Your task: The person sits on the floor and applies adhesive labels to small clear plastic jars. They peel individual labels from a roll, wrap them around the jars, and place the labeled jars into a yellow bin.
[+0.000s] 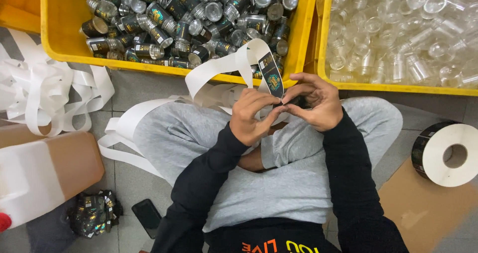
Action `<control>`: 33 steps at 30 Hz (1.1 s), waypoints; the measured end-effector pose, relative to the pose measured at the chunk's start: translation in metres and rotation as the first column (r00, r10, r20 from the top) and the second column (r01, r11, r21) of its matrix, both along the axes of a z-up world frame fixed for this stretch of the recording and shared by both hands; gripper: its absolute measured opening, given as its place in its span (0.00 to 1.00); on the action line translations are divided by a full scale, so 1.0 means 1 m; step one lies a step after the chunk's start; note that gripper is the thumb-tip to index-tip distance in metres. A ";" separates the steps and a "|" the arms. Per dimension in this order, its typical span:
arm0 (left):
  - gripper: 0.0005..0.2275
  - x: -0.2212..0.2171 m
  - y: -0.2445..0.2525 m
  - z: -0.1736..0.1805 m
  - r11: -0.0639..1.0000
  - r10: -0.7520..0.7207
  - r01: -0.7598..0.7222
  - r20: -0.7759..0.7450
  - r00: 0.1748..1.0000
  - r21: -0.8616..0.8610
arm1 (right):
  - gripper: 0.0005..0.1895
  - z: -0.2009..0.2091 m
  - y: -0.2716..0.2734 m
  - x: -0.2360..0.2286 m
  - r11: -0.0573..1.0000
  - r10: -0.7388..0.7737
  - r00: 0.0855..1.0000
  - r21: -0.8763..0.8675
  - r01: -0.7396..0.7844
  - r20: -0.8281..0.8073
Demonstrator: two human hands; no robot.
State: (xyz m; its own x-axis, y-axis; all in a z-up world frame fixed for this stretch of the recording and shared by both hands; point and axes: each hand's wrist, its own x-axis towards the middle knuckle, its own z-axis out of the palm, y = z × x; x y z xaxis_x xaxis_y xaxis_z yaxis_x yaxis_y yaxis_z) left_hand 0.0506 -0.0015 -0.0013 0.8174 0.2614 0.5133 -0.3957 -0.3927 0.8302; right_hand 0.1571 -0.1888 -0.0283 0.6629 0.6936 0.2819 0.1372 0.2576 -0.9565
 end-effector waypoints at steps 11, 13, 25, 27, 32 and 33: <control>0.05 -0.001 0.005 0.002 0.998 -0.049 0.048 -0.017 0.999 -0.035 | 0.39 0.004 0.001 0.000 1.000 0.017 1.000 -0.024 -0.017 0.001; 0.05 -0.002 0.005 -0.001 0.997 -0.066 0.065 -0.022 0.998 -0.048 | 0.40 0.002 0.000 0.001 1.000 0.017 1.000 -0.016 -0.017 -0.006; 0.06 -0.001 0.007 -0.008 0.996 -0.085 0.084 0.056 0.995 0.029 | 0.39 0.010 0.004 -0.001 1.000 0.029 1.000 -0.013 -0.029 0.006; 0.06 -0.001 0.006 -0.005 0.997 -0.076 0.075 0.041 0.996 0.021 | 0.40 0.012 0.006 -0.001 0.999 0.042 0.999 -0.022 -0.042 0.003; 0.05 0.000 0.008 0.002 0.994 -0.105 0.105 0.022 0.994 0.031 | 0.37 0.019 0.007 -0.004 0.999 0.007 1.000 -0.049 -0.007 -0.003; 0.05 0.000 0.009 0.001 0.993 -0.112 0.111 0.012 0.994 0.028 | 0.37 0.020 0.007 -0.005 0.998 0.005 1.000 -0.056 -0.005 -0.004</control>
